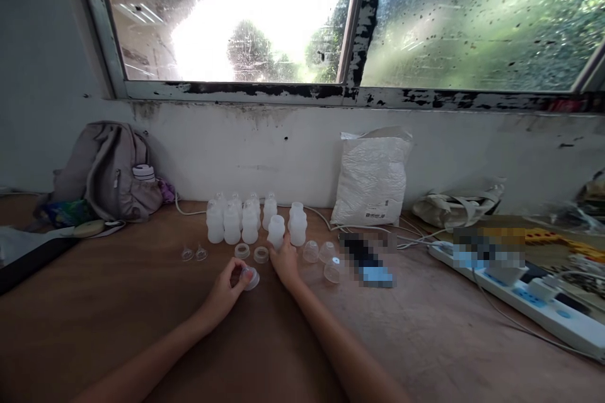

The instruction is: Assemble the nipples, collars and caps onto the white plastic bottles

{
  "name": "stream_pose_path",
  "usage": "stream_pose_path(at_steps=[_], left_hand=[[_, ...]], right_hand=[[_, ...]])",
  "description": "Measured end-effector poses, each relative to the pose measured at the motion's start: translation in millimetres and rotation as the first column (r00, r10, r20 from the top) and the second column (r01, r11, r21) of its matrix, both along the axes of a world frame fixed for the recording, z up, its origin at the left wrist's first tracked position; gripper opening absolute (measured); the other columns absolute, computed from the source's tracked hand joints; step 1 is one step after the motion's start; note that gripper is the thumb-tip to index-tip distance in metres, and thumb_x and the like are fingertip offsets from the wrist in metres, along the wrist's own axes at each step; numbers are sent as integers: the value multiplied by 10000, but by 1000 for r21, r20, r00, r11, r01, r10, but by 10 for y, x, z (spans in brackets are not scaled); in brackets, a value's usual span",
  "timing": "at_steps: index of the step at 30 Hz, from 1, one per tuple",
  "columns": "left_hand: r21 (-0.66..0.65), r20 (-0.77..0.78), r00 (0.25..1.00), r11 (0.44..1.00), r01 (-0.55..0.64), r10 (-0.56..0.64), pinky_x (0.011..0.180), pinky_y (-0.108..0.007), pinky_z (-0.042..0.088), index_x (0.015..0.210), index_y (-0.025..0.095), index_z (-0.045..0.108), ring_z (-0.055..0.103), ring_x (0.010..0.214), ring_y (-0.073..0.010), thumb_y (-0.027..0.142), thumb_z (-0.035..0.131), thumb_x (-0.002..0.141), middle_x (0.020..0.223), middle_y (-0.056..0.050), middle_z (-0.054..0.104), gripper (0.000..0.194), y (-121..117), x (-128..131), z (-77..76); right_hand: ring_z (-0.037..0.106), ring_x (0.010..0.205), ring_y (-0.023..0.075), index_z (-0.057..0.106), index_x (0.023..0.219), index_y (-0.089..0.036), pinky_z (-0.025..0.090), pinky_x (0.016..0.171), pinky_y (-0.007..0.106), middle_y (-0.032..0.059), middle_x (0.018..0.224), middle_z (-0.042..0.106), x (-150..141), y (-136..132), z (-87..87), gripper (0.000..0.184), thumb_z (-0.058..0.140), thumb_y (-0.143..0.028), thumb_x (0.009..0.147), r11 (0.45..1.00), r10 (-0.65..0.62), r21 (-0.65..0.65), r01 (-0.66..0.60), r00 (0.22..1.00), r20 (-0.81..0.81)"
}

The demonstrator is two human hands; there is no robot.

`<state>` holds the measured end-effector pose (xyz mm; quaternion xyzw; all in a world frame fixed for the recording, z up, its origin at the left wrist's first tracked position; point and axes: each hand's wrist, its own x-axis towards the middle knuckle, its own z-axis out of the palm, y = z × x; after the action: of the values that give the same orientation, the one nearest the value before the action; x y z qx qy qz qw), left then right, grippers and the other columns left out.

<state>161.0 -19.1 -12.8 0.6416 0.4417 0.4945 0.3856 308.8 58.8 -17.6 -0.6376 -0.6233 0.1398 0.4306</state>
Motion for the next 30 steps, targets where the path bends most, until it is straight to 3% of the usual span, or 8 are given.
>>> stream_pose_path(at_steps=[4,9,14,18,20,23,26,30], left_hand=[[20,36,992,993,-120,120,680,-247,389,775,181,453,490,703,-131,408,482,776,725,7,502,229,-21,-11,10],[60,104,987,989,-132,126,688,-251,399,829,189,456,511,736,-139,399,430,813,771,-2,527,212,-177,-2,98],[278,179,975,944,-177,130,760,-258,396,881,195,456,525,837,-141,347,404,837,905,-27,553,167,-195,60,462],[339,99,992,935,-106,76,688,-237,410,835,192,474,527,736,-122,329,395,839,810,-10,555,158,-36,164,701],[326,21,998,944,-57,52,668,-237,413,808,190,479,522,702,-122,331,401,834,757,0,549,163,24,215,675],[317,-32,996,946,-71,86,705,-258,413,845,190,481,528,752,-140,323,416,824,794,-11,558,149,48,265,490],[307,-20,994,947,-94,105,766,-280,407,929,195,471,527,838,-157,317,414,825,891,-32,557,170,24,292,296],[283,49,998,957,-61,49,855,-288,380,1028,209,433,504,960,-160,326,410,828,1024,-46,528,233,4,316,174]], right_hand=[[541,575,197,438,921,-162,379,542,285,28,626,551,32,-221,25,323,484,-430,749,997,19,75,-20,1000,7],[489,559,154,458,787,-161,377,539,266,42,665,532,124,-567,72,315,484,-472,746,956,59,279,-90,991,119],[505,568,138,489,824,-159,376,525,247,37,716,563,209,-835,56,322,508,-467,730,929,217,220,-297,920,328],[563,667,172,502,874,-159,391,576,255,47,763,603,199,-897,55,302,521,-420,722,883,336,143,-447,815,472],[568,663,178,504,834,-159,390,570,259,48,742,606,188,-889,55,282,513,-419,723,887,339,111,-448,796,501],[571,688,189,506,838,-158,402,595,268,58,762,612,187,-864,53,285,512,-416,718,898,335,82,-433,792,511],[571,780,202,495,935,-150,415,667,280,73,856,614,196,-844,59,331,527,-389,708,884,372,67,-464,781,501],[562,832,205,479,1001,-142,418,721,292,83,911,605,208,-830,63,385,537,-374,700,871,408,56,-488,782,472]])
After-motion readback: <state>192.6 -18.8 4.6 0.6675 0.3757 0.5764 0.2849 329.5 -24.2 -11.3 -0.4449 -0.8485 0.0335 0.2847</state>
